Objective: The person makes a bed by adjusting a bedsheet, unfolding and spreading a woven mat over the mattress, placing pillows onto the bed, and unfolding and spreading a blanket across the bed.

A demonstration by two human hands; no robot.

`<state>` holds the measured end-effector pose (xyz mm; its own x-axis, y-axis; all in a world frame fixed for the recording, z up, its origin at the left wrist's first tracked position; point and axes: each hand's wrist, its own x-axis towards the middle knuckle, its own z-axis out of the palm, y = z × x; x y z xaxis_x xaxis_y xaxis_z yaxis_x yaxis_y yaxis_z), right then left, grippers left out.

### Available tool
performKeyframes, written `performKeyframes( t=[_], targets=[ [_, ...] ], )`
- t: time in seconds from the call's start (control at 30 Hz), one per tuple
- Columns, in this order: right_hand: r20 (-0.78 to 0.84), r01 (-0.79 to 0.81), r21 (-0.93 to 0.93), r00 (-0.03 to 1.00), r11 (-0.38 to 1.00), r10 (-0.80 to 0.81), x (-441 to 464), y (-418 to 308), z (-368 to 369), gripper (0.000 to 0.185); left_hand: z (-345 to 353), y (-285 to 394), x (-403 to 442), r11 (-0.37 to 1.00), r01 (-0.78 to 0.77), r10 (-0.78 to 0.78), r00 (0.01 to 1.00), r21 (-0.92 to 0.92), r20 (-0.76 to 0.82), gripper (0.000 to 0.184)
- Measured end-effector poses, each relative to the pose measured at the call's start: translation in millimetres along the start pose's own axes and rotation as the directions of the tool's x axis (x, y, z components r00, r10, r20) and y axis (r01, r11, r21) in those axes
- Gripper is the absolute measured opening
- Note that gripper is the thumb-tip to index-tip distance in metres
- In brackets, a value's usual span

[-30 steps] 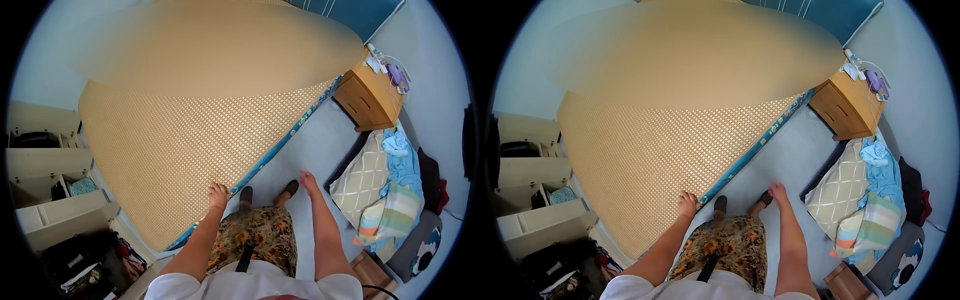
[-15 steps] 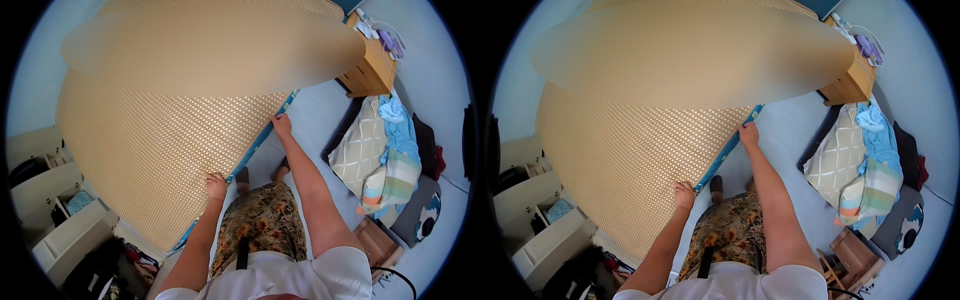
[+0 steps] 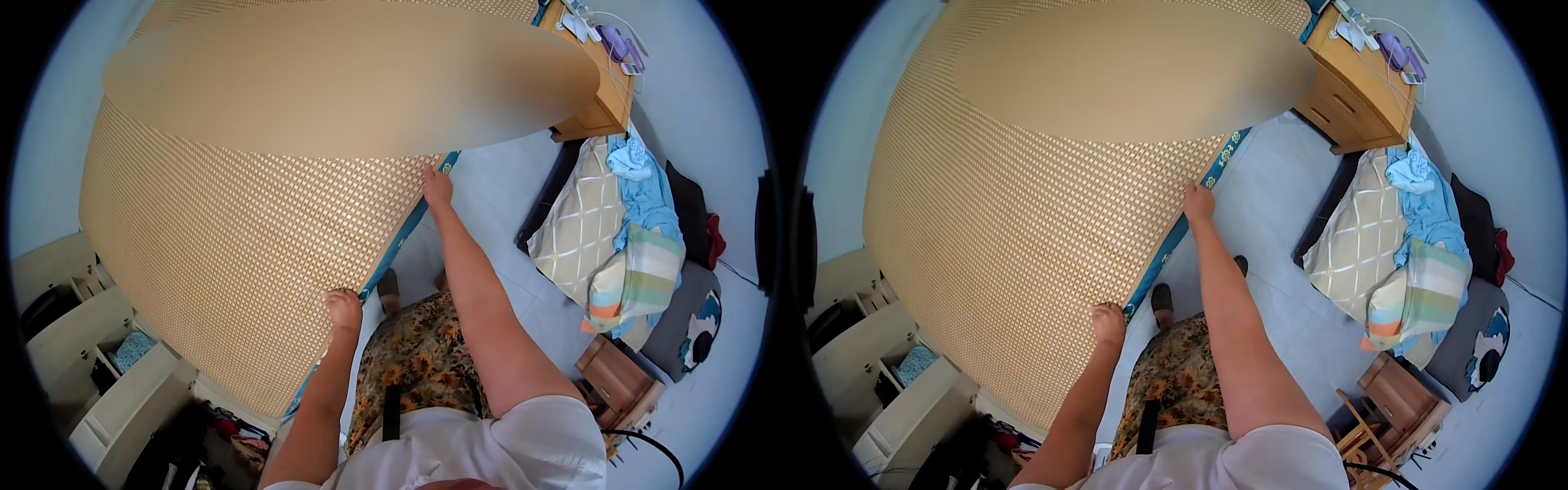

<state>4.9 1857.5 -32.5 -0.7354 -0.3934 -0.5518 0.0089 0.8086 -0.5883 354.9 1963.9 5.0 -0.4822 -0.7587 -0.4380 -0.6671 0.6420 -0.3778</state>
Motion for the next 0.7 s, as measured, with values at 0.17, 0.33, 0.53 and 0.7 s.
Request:
performKeyframes(
  t=[0.17,0.33,0.53,0.7],
  targets=[
    [-0.067,-0.036,0.189,0.996,0.981,0.05,-7.1,-2.4,0.8,0.042,4.0,11.5,3.2,0.997,0.039,-0.044,0.996,0.066,0.076,0.026],
    [-0.235,0.02,0.354,0.97,0.935,0.068,-8.8,4.4,22.6,0.039,16.2,11.4,5.9,0.998,0.06,-0.056,0.987,-0.018,0.152,0.03],
    [0.085,0.0,-0.051,0.996,0.999,0.004,2.8,35.8,-14.7,0.025,-13.3,13.3,-15.7,0.995,0.007,0.014,0.978,-0.1,0.207,0.041],
    [0.278,0.565,-0.454,0.825,0.689,-0.492,-70.1,108.7,-123.9,0.018,-48.7,1.3,-57.6,0.96,-0.142,0.218,0.921,-0.243,0.322,0.059]
  ],
)
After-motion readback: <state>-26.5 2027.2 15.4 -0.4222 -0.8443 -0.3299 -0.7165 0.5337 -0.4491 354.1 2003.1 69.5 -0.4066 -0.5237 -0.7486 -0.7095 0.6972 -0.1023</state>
